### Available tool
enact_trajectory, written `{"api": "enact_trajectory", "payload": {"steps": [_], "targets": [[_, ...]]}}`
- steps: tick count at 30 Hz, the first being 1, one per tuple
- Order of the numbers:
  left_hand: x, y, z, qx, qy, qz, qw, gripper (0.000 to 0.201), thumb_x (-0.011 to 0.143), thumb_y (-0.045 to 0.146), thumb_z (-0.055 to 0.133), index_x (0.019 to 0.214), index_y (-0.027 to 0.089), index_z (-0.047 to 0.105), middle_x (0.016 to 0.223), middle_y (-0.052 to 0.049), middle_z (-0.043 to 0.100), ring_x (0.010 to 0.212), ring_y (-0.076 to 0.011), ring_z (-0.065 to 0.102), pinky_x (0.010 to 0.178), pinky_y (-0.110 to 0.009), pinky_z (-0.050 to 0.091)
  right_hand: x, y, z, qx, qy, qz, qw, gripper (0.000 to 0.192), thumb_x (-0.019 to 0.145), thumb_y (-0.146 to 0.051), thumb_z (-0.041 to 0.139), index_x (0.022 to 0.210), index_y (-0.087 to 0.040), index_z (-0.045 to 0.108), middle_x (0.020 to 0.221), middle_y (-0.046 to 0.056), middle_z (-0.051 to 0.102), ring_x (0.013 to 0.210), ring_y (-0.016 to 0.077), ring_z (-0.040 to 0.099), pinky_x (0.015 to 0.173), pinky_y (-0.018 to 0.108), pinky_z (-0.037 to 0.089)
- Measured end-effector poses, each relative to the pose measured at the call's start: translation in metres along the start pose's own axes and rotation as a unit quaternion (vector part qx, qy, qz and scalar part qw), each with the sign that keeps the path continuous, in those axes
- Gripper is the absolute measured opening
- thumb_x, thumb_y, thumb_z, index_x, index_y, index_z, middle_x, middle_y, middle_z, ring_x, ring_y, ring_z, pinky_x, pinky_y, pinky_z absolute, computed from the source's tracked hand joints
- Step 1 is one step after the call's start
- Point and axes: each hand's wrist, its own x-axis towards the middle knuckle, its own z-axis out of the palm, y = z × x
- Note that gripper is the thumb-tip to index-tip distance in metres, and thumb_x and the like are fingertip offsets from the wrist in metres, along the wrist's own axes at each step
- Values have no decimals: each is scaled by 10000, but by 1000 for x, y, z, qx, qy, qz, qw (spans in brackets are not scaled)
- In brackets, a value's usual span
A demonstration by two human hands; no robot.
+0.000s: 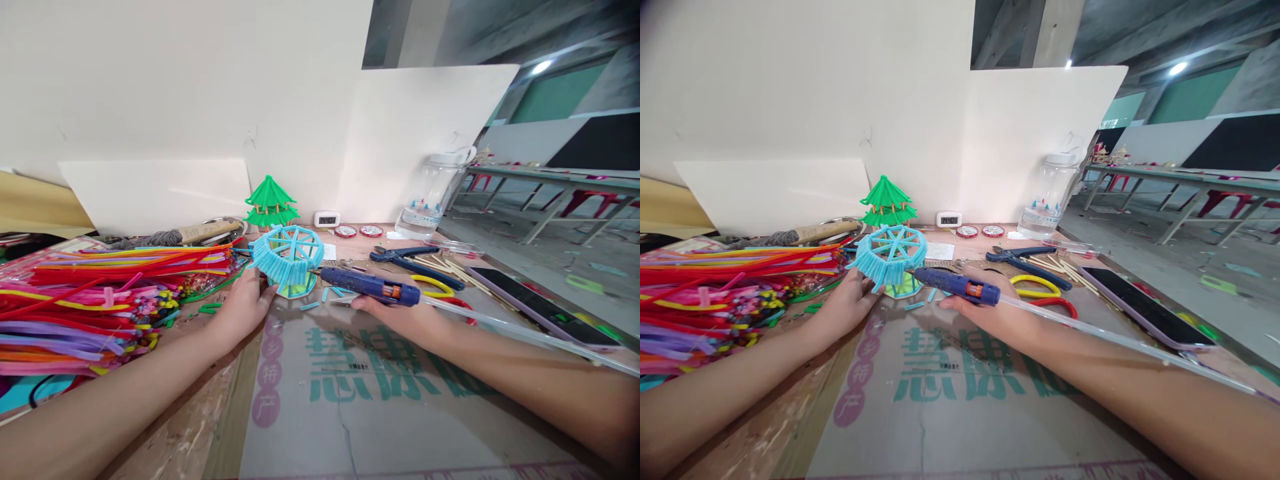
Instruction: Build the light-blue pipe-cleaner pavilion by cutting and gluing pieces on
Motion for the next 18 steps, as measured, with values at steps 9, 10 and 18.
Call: {"api": "enact_trajectory", "payload": {"steps": [9, 10, 18], "targets": [[0, 1, 0, -13, 1, -6, 1000, 255, 890, 290, 556, 1124, 190, 567, 1152, -106, 595, 1101, -247, 583, 1009, -423, 462, -1, 2, 1, 1, 3, -6, 1000, 260, 754, -461, 723, 718, -227, 618, 633, -4, 629, 652, 198, 606, 611, 307, 502], [0, 0, 0, -10, 1, -7, 1000, 251, 891, 293, 554, 1119, 189, 569, 1154, -108, 592, 1098, -251, 582, 1007, -429, 462, -1, 3, 1, 2, 4, -9, 1000, 257, 759, -456, 722, 722, -225, 617, 633, -4, 628, 655, 197, 607, 612, 306, 502], [0, 2, -2, 22, -8, 4, 1000, 187, 902, 295, 521, 1033, 183, 594, 1135, -122, 592, 1131, -280, 553, 1040, -474, 422, 0, 1, -1, 10, 0, -11, 1000, 298, 772, -464, 704, 690, -215, 562, 632, -1, 600, 607, 175, 560, 550, 291, 459]]}}
